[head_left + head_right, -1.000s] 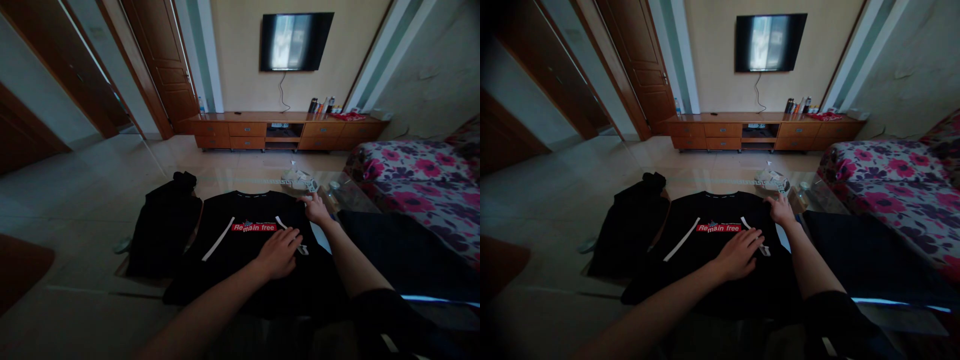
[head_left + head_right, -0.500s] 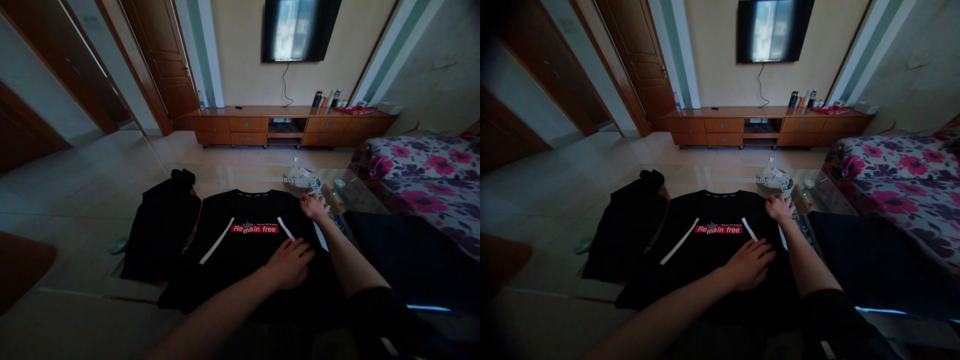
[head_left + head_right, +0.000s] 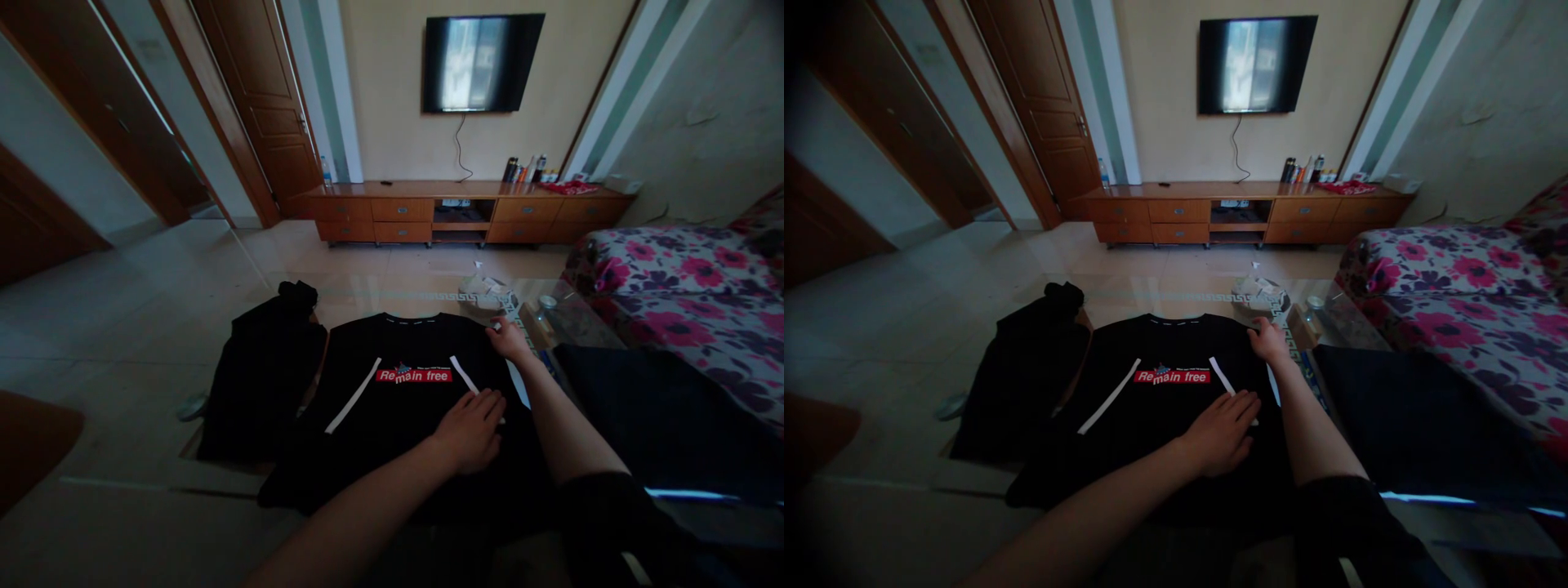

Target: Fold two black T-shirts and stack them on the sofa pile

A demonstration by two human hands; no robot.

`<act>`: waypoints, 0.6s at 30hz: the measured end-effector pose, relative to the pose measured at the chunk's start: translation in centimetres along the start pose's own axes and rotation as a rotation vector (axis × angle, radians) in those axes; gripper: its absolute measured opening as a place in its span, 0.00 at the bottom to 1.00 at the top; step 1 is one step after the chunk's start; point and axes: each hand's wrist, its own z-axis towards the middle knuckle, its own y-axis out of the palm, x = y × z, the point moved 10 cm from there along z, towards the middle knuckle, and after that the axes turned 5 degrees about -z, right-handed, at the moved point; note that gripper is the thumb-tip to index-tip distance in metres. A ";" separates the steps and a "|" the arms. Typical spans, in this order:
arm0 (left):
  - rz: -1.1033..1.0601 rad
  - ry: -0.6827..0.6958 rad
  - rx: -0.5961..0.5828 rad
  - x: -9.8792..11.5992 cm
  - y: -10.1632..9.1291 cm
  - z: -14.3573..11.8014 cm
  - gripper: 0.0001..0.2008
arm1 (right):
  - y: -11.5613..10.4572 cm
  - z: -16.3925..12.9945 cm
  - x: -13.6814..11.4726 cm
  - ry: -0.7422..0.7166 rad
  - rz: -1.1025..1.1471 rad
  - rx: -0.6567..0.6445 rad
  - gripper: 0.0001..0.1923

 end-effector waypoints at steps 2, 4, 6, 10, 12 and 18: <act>-0.012 -0.010 0.004 -0.2 0.1 0.0 0.30 | 0.8 -0.2 0.1 0.011 -0.032 -0.025 0.22; -0.007 -0.039 0.020 -0.8 -0.2 0.0 0.29 | 1.2 -0.5 0.8 0.070 -0.037 -0.022 0.20; 0.018 -0.070 0.040 -1.6 -0.8 0.0 0.27 | 1.2 -0.8 1.6 0.126 -0.014 0.018 0.18; 0.067 -0.092 0.038 -3.0 -1.9 0.3 0.25 | 0.7 -0.9 1.9 0.131 0.021 0.046 0.18; 0.081 -0.113 0.038 -3.7 -2.2 0.4 0.26 | 0.5 -0.6 1.7 0.095 0.013 -0.001 0.19; 0.082 -0.146 0.069 -4.4 -1.9 0.3 0.27 | -1.1 -0.5 1.7 -0.020 -0.049 -0.175 0.18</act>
